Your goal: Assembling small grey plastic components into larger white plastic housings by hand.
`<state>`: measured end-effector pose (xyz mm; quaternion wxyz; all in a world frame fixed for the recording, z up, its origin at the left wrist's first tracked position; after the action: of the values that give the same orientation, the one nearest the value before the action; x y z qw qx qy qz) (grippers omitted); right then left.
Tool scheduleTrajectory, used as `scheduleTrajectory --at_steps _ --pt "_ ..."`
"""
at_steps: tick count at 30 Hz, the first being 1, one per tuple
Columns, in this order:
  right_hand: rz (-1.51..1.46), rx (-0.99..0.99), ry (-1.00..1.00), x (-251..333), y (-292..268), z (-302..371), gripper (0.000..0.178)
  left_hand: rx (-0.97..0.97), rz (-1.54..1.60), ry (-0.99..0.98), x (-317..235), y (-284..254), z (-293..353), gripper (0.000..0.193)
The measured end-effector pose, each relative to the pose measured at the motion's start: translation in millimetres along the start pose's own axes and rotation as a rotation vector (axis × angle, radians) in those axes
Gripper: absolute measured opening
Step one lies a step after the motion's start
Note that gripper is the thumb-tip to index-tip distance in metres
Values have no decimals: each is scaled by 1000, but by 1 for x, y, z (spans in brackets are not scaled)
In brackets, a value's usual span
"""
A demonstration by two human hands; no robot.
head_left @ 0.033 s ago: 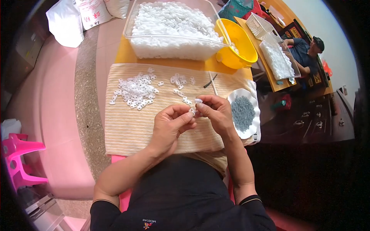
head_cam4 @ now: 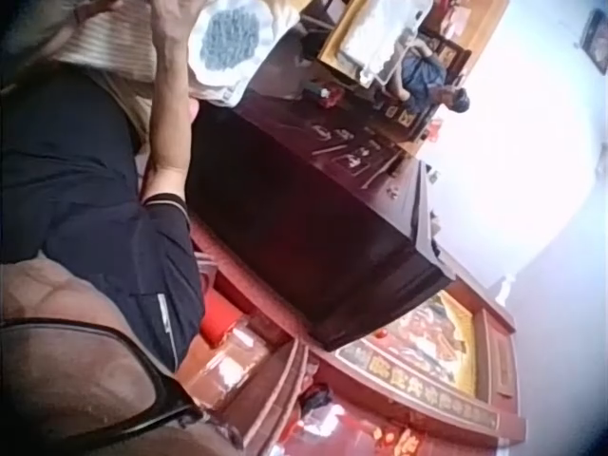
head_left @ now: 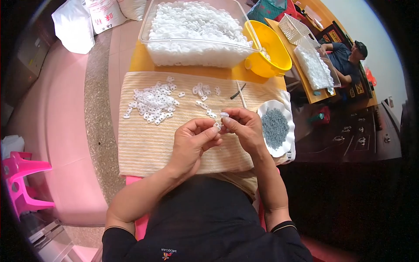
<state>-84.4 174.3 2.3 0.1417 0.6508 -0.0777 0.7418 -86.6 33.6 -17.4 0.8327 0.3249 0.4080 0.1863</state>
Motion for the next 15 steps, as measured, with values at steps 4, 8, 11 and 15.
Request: scheduleTrajectory --at_steps 4,8,11,15 --pt "-34 26 45 -5 -1 5 22 -19 3 16 1 -1 -2 13" --pt "-70 50 84 -7 0 9 23 -34 9 0 4 -4 -3 14" --pt "-120 22 95 -8 -1 11 23 -27 4 -10 6 -5 -4 13" --pt "-143 33 134 -20 -3 12 24 -38 -15 -10 8 -5 -6 14"
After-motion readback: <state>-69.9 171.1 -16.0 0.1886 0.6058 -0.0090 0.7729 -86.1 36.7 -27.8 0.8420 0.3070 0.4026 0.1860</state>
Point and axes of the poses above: each hand's wrist, its own z-axis away from the middle knuckle, its own y-axis out of the palm, x = y × z, the point moved 9 cm from there along -z, towards the middle knuckle, and after that the axes turned 13 degrees about -x, right-handed, at the moved point
